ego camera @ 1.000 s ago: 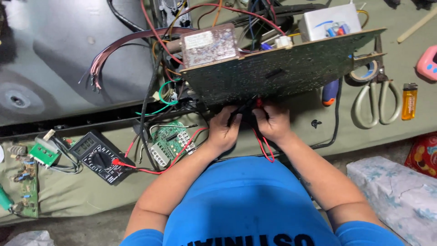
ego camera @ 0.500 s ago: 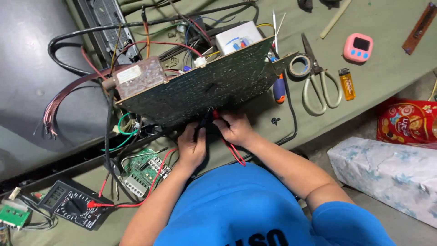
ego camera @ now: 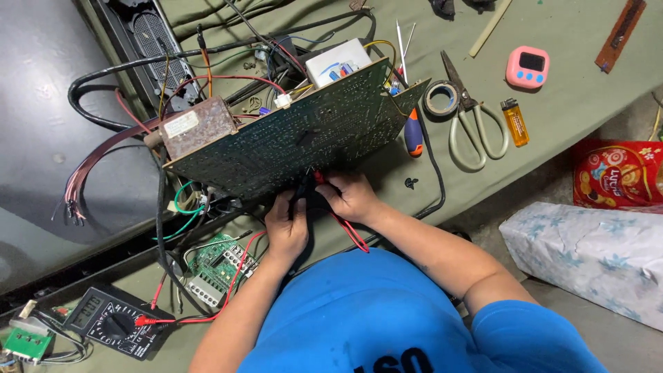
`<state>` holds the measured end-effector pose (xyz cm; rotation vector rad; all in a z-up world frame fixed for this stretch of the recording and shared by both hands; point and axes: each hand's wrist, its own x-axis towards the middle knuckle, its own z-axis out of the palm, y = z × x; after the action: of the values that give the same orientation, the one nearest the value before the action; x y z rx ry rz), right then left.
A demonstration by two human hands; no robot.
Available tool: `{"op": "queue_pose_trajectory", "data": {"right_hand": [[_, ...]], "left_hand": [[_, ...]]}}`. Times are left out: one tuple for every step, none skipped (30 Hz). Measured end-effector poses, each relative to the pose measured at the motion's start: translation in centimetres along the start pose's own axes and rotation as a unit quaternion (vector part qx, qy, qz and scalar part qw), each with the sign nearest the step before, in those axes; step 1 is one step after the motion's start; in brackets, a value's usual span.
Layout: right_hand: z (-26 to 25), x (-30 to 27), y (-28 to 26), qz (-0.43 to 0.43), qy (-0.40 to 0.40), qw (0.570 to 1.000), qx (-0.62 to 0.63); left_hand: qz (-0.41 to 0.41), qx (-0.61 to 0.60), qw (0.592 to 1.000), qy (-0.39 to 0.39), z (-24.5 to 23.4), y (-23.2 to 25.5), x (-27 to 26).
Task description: The person uses a multimeter to test a circuit board removed from a television. They hold the multimeter probes against various points on the board while checking the digital display for readings. The person also handles the circuit board and the multimeter throughout the process.
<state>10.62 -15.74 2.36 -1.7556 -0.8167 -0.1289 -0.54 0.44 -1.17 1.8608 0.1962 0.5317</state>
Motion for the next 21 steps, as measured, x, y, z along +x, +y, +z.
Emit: {"op": "queue_pose_trajectory", "data": {"right_hand": [[0.0,-0.1,0.1,0.003,-0.002,1.000,0.003],[0.1,-0.1,0.1,0.006,-0.004,1.000,0.006],[0.1,-0.1,0.0,0.006,-0.004,1.000,0.007],[0.0,0.0,-0.1,0.004,-0.003,1.000,0.006],[0.0,0.2,-0.2,0.002,-0.003,1.000,0.006],[0.0,0.1,-0.1,0.001,-0.002,1.000,0.006],[0.0,-0.1,0.0,0.005,-0.005,1.000,0.006],[-0.1,-0.2,0.2,0.009,-0.008,1.000,0.007],[-0.1,0.0,-0.1,0.009,-0.008,1.000,0.006],[-0.1,0.3,-0.3,0.006,-0.006,1.000,0.003],[-0.2,0.5,-0.5,0.004,-0.004,1.000,0.001],[-0.2,0.5,-0.5,0.004,-0.004,1.000,0.001],[-0.2,0.6,-0.6,0.003,-0.002,1.000,-0.001],[-0.2,0.6,-0.6,0.001,0.000,1.000,-0.003],[-0.1,0.1,-0.2,0.002,0.000,1.000,-0.003],[0.0,-0.3,0.3,0.006,-0.004,1.000,0.001],[0.1,-0.7,0.7,0.010,-0.008,1.000,0.005],[0.0,-0.7,0.6,0.010,-0.009,1.000,0.005],[-0.1,-0.6,0.5,0.010,-0.011,1.000,0.005],[0.0,-0.5,0.4,0.010,-0.012,1.000,0.006],[-0.1,-0.3,0.3,0.009,-0.013,1.000,0.006]], "left_hand": [[0.001,-0.005,1.000,0.001,0.1,-0.1,0.0],[0.002,-0.010,1.000,0.003,0.1,-0.3,-0.1],[0.002,-0.009,1.000,0.003,0.1,-0.5,-0.3],[0.000,-0.019,1.000,0.003,0.2,-0.7,-0.3],[-0.003,-0.029,1.000,0.003,0.2,-1.0,-0.4],[-0.002,-0.029,1.000,0.003,0.2,-1.1,-0.4],[0.001,-0.029,1.000,0.001,0.1,-1.1,-0.4],[0.004,-0.029,1.000,0.000,0.2,-1.2,-0.4],[0.004,-0.030,1.000,0.000,0.1,-1.2,-0.4],[0.002,-0.031,1.000,-0.002,0.1,-1.2,-0.4],[0.000,-0.031,0.999,-0.004,0.0,-1.2,-0.4],[-0.001,-0.031,1.000,-0.004,0.0,-1.2,-0.4],[0.001,-0.030,1.000,-0.005,0.0,-1.3,-0.4],[0.002,-0.030,1.000,-0.005,0.0,-1.3,-0.4],[0.002,-0.030,1.000,-0.006,0.0,-1.4,-0.5],[0.001,-0.027,1.000,-0.004,0.0,-1.4,-0.5],[0.001,-0.024,1.000,-0.002,0.1,-1.5,-0.6],[0.000,-0.025,1.000,-0.002,0.1,-1.1,-0.5],[0.004,-0.023,1.000,-0.002,0.1,-0.8,-0.4],[0.008,-0.021,1.000,-0.003,0.0,-0.5,-0.2],[0.007,-0.021,1.000,-0.002,0.0,-0.4,-0.2]]}}
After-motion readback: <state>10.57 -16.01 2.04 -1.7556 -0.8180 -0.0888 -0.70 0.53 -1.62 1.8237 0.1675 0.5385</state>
